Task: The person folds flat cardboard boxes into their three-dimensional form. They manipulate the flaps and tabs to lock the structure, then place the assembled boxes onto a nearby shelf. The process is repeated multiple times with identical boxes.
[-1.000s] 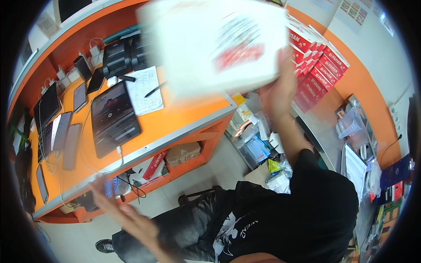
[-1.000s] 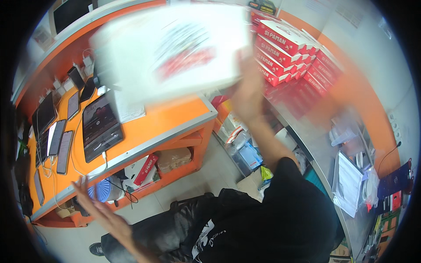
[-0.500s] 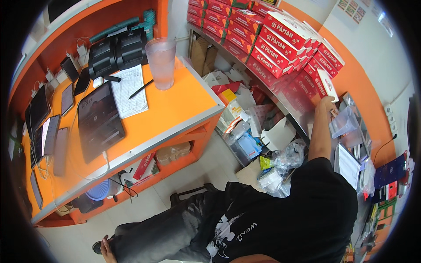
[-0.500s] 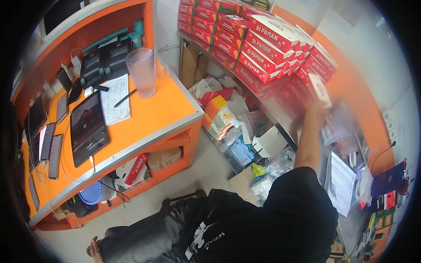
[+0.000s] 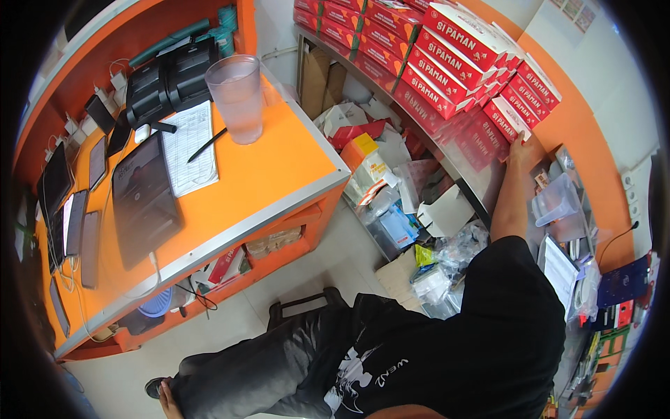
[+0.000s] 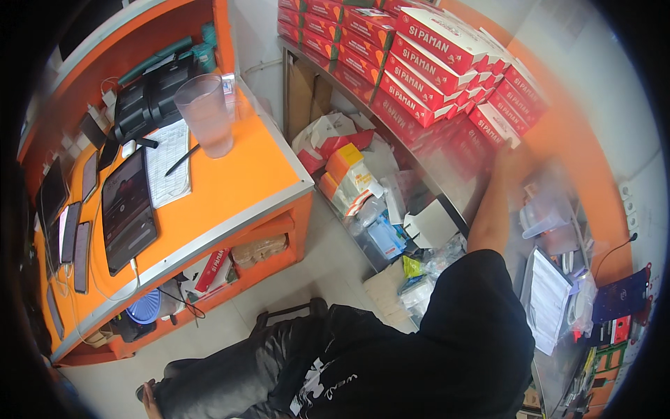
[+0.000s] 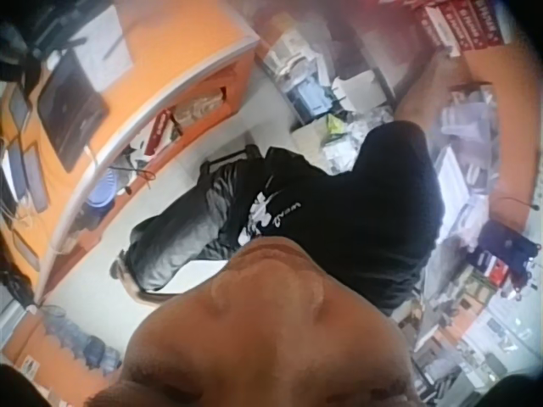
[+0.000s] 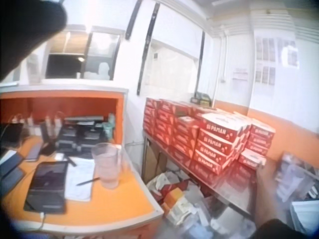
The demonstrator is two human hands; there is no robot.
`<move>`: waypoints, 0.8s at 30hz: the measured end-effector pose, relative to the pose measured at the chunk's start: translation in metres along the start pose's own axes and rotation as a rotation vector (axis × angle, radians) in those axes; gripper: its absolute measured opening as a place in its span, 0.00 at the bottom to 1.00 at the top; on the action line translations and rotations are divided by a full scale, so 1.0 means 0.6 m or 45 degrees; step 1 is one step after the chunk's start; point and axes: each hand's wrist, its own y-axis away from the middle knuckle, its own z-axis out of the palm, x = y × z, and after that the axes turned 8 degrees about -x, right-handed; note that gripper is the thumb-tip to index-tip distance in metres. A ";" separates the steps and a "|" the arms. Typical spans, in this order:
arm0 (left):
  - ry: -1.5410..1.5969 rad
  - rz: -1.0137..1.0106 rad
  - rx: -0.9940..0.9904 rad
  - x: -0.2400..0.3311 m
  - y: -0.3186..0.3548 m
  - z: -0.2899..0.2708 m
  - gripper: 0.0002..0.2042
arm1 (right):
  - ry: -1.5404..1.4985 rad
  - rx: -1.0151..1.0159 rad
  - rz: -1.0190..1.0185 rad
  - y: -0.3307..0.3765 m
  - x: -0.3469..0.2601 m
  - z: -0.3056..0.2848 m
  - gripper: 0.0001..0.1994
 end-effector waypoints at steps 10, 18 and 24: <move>-0.074 0.065 -0.008 -0.032 -0.029 -0.010 0.34 | -0.098 -0.400 0.076 -0.018 0.035 0.034 0.36; -0.118 0.102 0.098 -0.034 -0.037 -0.007 0.33 | 0.602 -0.206 -0.072 0.035 -0.041 0.030 0.26; -0.132 0.137 0.142 -0.070 -0.045 -0.011 0.33 | 0.644 -0.293 -0.199 0.053 -0.080 0.011 0.26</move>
